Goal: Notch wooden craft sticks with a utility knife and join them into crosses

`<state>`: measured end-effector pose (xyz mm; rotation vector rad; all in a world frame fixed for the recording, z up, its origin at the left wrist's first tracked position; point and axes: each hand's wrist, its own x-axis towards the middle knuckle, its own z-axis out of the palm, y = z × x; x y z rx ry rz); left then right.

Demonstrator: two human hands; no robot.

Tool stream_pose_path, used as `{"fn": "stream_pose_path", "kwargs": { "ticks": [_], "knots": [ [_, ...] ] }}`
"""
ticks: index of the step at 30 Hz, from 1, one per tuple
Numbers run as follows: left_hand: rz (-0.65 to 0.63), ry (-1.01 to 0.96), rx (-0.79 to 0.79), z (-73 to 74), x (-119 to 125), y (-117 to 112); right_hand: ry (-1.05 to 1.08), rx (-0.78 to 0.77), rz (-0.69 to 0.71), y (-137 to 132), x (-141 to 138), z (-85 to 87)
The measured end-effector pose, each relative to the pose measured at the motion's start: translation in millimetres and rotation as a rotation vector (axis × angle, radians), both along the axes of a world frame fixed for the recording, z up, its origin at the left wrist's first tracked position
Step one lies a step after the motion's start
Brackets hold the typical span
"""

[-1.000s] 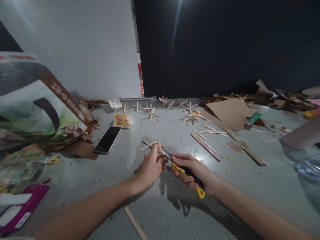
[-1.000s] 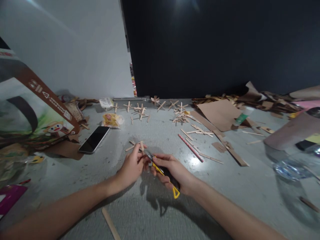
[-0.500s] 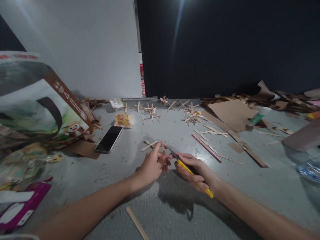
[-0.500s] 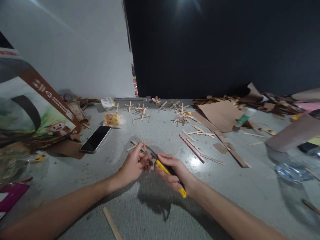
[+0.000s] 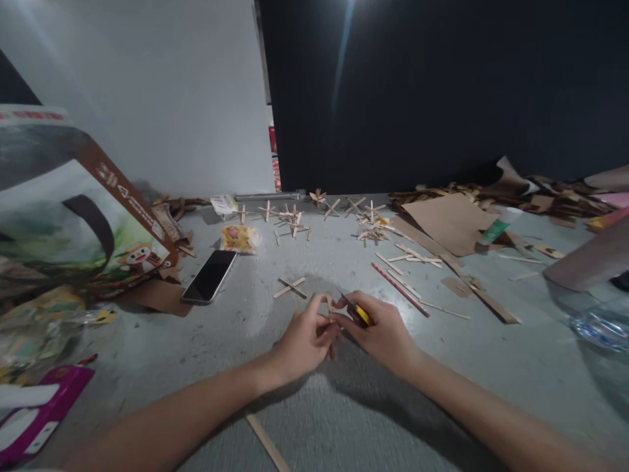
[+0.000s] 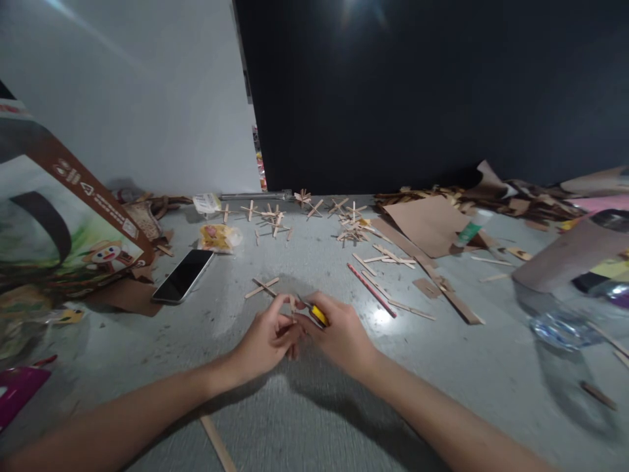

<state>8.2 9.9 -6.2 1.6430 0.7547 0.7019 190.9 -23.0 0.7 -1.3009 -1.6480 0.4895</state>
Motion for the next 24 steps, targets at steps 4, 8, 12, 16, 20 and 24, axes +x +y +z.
{"fn": "stream_pose_path", "kwargs": {
  "ticks": [4, 8, 12, 16, 20, 24],
  "knots": [
    [0.009, 0.028, -0.002, -1.8, 1.3, -1.2, -0.062, -0.029, 0.062, -0.7, -2.1, -3.9],
    [0.02, 0.034, -0.003, 1.2, 1.8, -1.7, -0.125, -0.035, 0.069, -0.6, -0.8, -5.8],
    [0.028, 0.073, -0.009, 2.4, 1.4, -2.0, -0.216, -0.014, 0.102, 0.3, 2.6, -9.7],
    [0.031, 0.099, 0.009, 1.6, 1.3, -1.6, -0.28, -0.01, 0.117, -0.2, 4.4, -10.5],
    [0.025, 0.048, -0.048, -2.1, 2.3, -1.0, -0.243, -0.053, 0.108, -1.9, 1.3, -7.7],
    [0.024, -0.004, -0.094, -7.0, 3.2, -1.1, -0.175, -0.123, 0.115, -3.2, -4.6, -5.6]
  ]
}}
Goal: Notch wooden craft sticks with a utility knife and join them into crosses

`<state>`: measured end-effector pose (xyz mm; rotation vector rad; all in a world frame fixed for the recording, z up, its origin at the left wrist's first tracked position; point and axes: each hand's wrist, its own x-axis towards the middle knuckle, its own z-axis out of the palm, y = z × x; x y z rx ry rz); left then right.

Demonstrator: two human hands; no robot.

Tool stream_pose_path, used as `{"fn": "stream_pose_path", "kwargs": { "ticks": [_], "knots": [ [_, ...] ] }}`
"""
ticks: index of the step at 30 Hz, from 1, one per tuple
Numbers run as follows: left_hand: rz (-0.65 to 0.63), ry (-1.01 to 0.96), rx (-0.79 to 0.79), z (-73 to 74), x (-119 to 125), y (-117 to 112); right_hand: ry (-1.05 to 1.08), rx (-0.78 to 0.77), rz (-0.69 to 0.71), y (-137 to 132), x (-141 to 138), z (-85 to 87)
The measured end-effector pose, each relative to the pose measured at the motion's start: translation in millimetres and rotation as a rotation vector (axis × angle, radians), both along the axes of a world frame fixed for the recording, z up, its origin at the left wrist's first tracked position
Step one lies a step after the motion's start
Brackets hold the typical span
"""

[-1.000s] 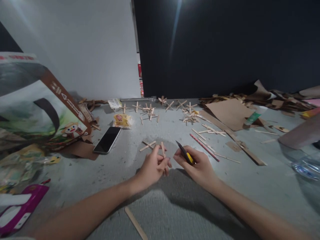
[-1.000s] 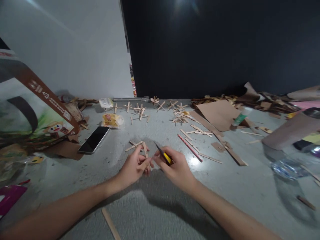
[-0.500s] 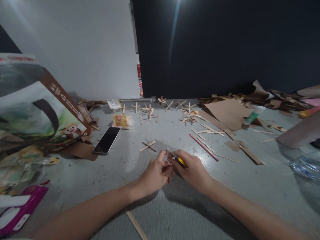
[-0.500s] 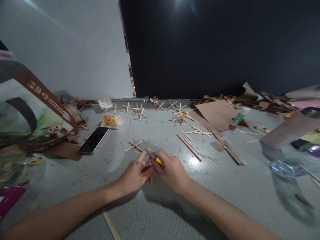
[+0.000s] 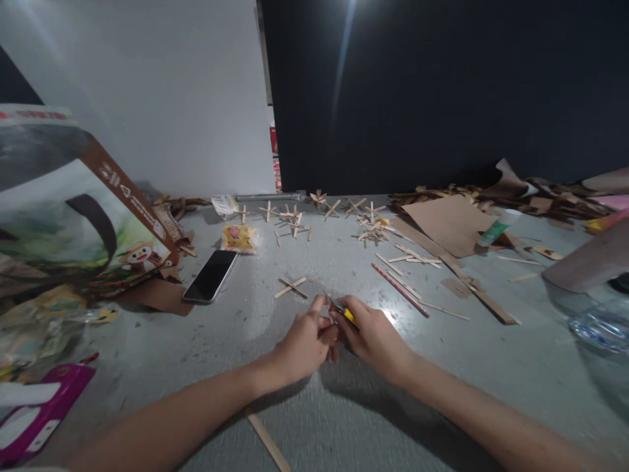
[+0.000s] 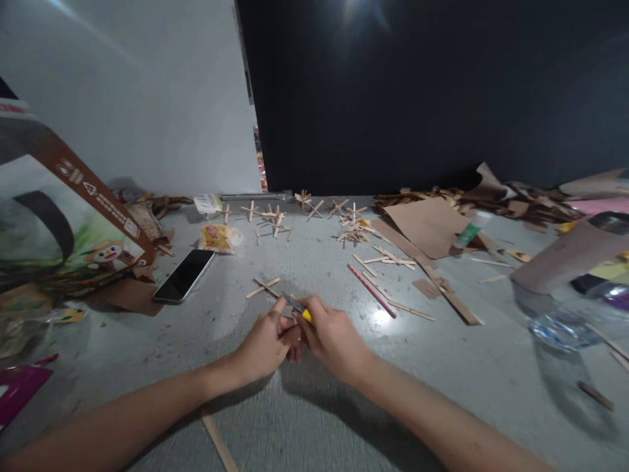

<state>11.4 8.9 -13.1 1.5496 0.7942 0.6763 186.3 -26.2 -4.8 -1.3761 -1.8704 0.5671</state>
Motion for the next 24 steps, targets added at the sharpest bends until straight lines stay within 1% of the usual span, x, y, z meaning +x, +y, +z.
{"fn": "stream_pose_path", "kwargs": {
  "ticks": [3, 8, 11, 15, 17, 19, 20, 22, 24],
  "knots": [
    [0.006, -0.031, -0.003, -0.9, 1, -1, 0.046, -0.045, 0.014, 0, -4, 0.7],
    [0.026, -0.053, -0.005, 3.0, 2, -3, 0.105, -0.095, 0.036, 0, -7, 1.7],
    [0.038, -0.091, -0.018, 2.9, 4, -7, 0.133, -0.092, 0.014, 1, -7, 3.1],
    [0.06, -0.102, -0.03, -1.4, 7, -7, 0.122, -0.083, 0.032, 2, -7, 4.6],
    [0.099, -0.106, -0.033, -1.6, 6, 0, 0.058, -0.042, 0.048, 1, -6, 3.4],
    [0.224, -0.167, -0.039, 0.7, 3, 12, -0.041, 0.019, 0.088, -2, -6, 0.6],
    [0.257, -0.175, -0.026, 2.6, 0, 18, -0.086, 0.044, 0.116, -4, -6, -1.1],
    [0.264, -0.18, 0.001, 6.1, -6, 31, -0.14, 0.076, 0.166, -7, -7, -4.2],
    [0.26, -0.18, 0.011, 7.7, -10, 39, -0.136, 0.096, 0.169, -9, -7, -6.1]
  ]
}}
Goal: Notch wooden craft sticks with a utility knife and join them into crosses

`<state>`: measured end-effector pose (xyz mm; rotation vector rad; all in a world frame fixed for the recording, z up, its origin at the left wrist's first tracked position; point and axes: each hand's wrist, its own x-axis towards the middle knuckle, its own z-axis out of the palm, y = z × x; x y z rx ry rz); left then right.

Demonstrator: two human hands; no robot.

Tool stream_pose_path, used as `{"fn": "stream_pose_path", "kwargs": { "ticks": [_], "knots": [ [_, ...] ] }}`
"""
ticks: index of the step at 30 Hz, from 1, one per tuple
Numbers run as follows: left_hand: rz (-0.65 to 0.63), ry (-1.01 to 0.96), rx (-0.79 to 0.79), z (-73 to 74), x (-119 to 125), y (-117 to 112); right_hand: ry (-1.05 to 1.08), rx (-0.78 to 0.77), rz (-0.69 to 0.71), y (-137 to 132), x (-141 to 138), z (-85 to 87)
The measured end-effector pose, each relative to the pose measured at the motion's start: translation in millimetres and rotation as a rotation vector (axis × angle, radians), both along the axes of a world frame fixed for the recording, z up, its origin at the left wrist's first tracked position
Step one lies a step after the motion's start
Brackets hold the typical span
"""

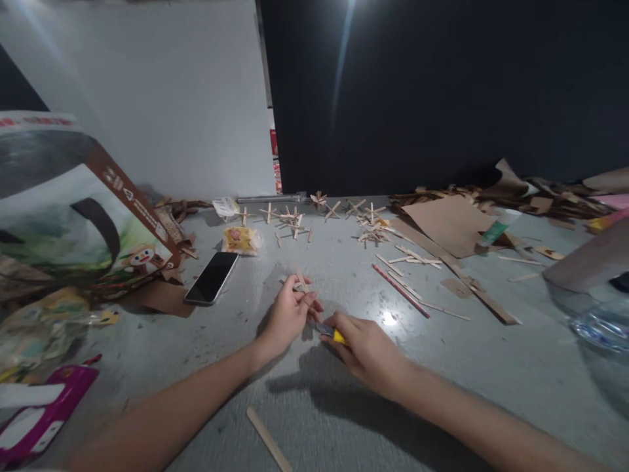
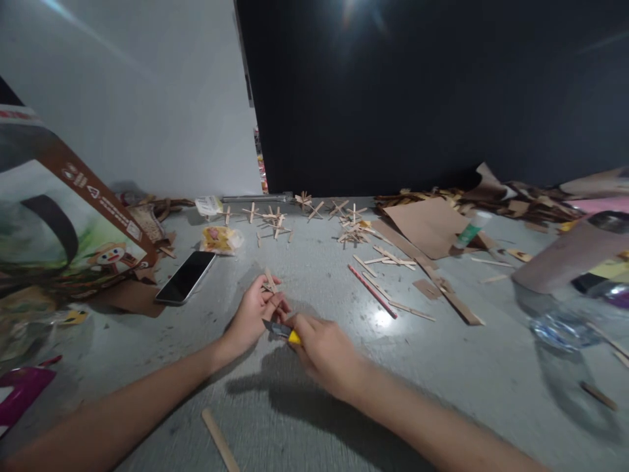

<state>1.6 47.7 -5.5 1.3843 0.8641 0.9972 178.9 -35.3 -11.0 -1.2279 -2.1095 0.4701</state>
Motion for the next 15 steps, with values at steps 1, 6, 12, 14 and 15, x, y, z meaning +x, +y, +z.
{"fn": "stream_pose_path", "kwargs": {
  "ticks": [1, 6, 12, 14, 15],
  "knots": [
    [0.003, 0.005, 0.006, -0.1, -1, 2, 0.02, 0.0, -0.019, 0, 0, -0.5],
    [-0.001, 0.001, 0.001, -4.6, 1, -1, 0.127, -0.074, -0.181, 6, 4, 0.1],
    [-0.041, -0.051, 0.004, -8.7, 3, -3, 0.184, -0.114, -0.265, 13, 9, 3.0],
    [-0.056, -0.064, -0.01, -8.9, 3, -4, 0.191, -0.095, -0.262, 13, 10, 4.2],
    [-0.06, -0.073, -0.019, -8.5, 3, -4, 0.192, -0.086, -0.255, 14, 11, 4.9]
  ]
}}
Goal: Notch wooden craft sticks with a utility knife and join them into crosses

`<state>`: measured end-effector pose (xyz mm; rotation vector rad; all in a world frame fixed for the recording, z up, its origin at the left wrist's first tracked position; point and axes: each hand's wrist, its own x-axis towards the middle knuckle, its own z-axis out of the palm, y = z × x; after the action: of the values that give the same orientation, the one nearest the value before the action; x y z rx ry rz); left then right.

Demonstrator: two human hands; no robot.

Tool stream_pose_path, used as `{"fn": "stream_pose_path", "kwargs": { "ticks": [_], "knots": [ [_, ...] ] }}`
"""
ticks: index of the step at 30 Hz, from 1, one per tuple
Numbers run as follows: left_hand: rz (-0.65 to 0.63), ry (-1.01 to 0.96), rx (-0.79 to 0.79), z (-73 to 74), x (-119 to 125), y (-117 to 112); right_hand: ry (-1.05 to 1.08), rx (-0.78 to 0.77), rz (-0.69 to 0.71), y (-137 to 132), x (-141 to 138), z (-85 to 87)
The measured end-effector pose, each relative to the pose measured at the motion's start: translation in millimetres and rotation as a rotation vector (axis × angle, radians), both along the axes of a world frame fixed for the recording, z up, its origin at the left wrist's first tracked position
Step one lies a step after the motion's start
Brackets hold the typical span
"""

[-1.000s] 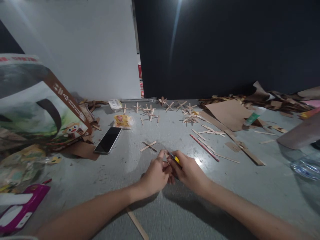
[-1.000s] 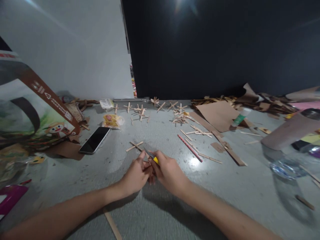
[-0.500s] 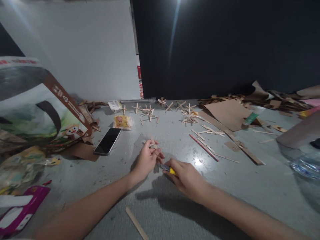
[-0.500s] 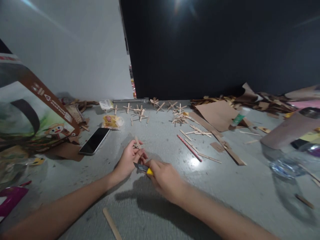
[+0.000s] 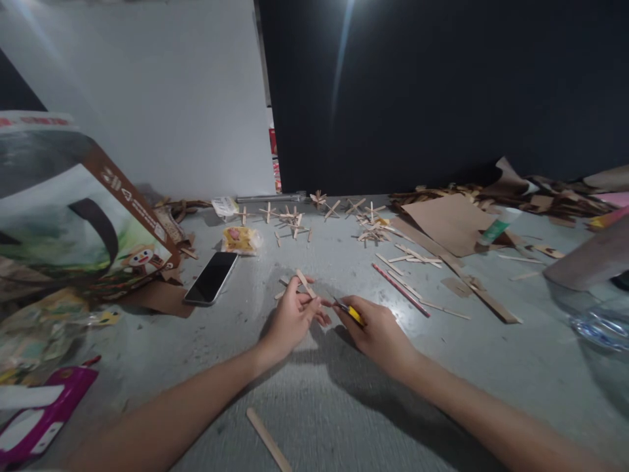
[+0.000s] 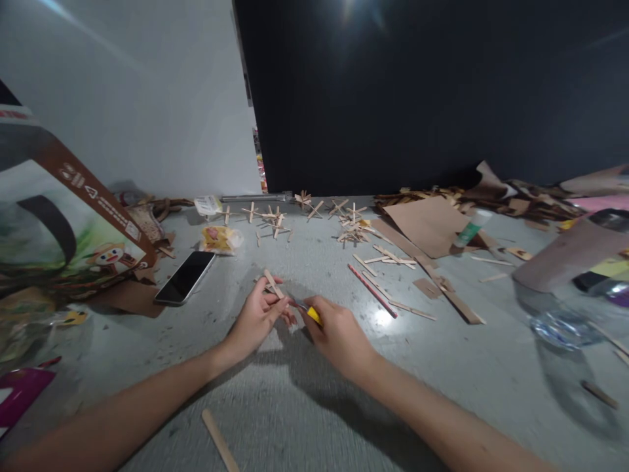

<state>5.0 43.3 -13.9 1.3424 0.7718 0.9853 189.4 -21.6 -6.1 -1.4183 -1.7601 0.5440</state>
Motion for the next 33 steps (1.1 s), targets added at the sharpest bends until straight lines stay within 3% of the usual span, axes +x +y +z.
{"fn": "stream_pose_path", "kwargs": {
  "ticks": [9, 15, 22, 27, 33],
  "knots": [
    [-0.056, 0.015, 0.026, 4.8, 0, -13, 0.015, 0.043, 0.068, -2, 2, 4.6],
    [-0.087, 0.116, 0.108, 1.0, -6, -20, -0.155, 0.373, 0.274, -3, 15, 0.5],
    [-0.145, 0.183, 0.276, 2.6, -13, -25, -0.329, 0.636, 0.333, -4, 20, 6.9],
    [-0.161, 0.229, 0.44, 5.6, -15, -25, -0.41, 0.749, 0.38, -3, 18, 13.5],
    [-0.227, 0.219, 0.415, 10.4, -17, -28, -0.443, 0.75, 0.359, -3, 14, 16.5]
  ]
}}
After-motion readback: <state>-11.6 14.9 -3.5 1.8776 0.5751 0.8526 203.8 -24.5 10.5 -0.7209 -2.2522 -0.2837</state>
